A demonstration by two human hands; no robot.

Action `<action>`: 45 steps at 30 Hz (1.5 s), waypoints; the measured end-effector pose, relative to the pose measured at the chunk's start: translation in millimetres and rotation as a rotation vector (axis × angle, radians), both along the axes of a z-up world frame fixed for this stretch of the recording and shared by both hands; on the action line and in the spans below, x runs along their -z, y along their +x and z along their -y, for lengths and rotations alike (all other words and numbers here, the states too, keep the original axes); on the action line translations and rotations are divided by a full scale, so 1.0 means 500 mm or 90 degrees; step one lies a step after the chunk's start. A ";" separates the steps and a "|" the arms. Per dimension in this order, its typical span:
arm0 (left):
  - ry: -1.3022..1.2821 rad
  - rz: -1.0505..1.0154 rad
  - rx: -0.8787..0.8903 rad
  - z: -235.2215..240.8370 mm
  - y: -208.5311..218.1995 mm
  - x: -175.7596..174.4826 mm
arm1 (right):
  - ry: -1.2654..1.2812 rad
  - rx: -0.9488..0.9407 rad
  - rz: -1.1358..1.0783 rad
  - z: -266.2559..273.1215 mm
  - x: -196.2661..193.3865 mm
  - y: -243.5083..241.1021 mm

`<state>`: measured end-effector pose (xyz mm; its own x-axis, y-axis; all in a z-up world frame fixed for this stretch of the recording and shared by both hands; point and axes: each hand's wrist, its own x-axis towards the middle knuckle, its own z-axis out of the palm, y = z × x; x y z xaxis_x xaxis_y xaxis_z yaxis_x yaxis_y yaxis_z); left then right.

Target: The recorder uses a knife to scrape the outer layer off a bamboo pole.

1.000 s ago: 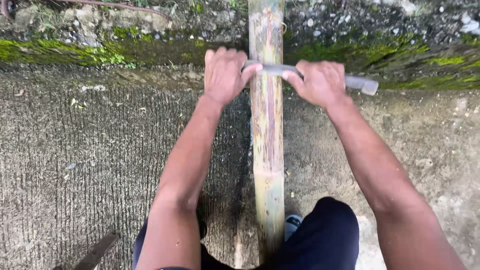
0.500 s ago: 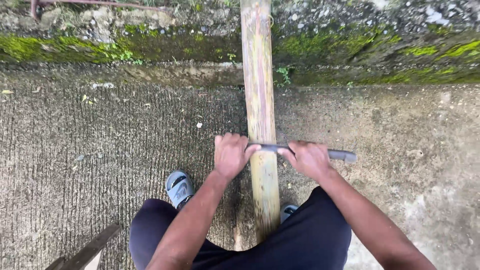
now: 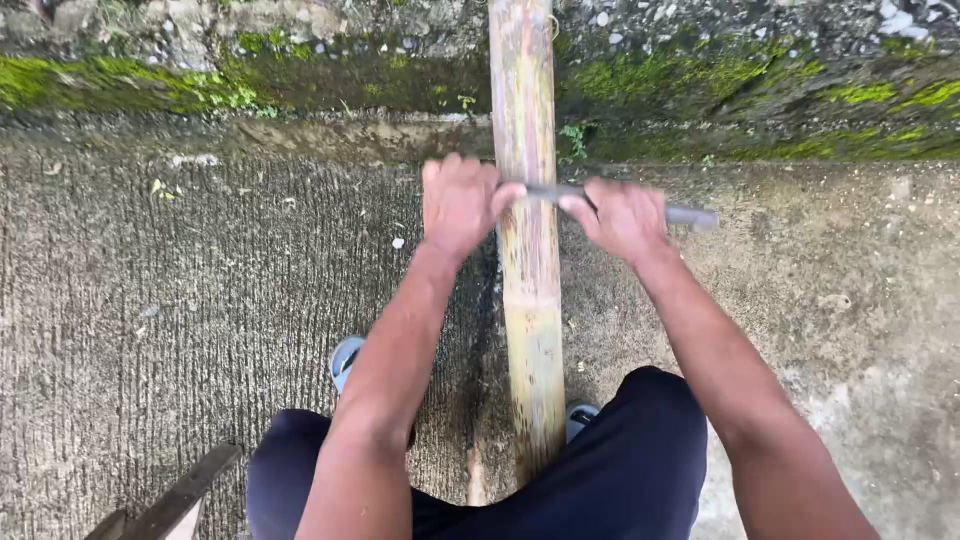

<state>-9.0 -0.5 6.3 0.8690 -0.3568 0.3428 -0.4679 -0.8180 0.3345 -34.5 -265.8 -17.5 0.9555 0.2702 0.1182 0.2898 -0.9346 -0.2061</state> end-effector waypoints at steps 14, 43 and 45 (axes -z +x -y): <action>-0.047 0.060 -0.020 0.016 0.008 0.005 | 0.025 -0.054 0.083 0.008 -0.027 0.028; -0.052 0.061 -0.024 0.025 0.053 -0.014 | -0.018 -0.030 0.089 0.014 -0.040 0.059; -0.001 0.039 -0.022 0.018 0.046 -0.004 | -0.009 -0.034 0.077 0.011 -0.020 0.056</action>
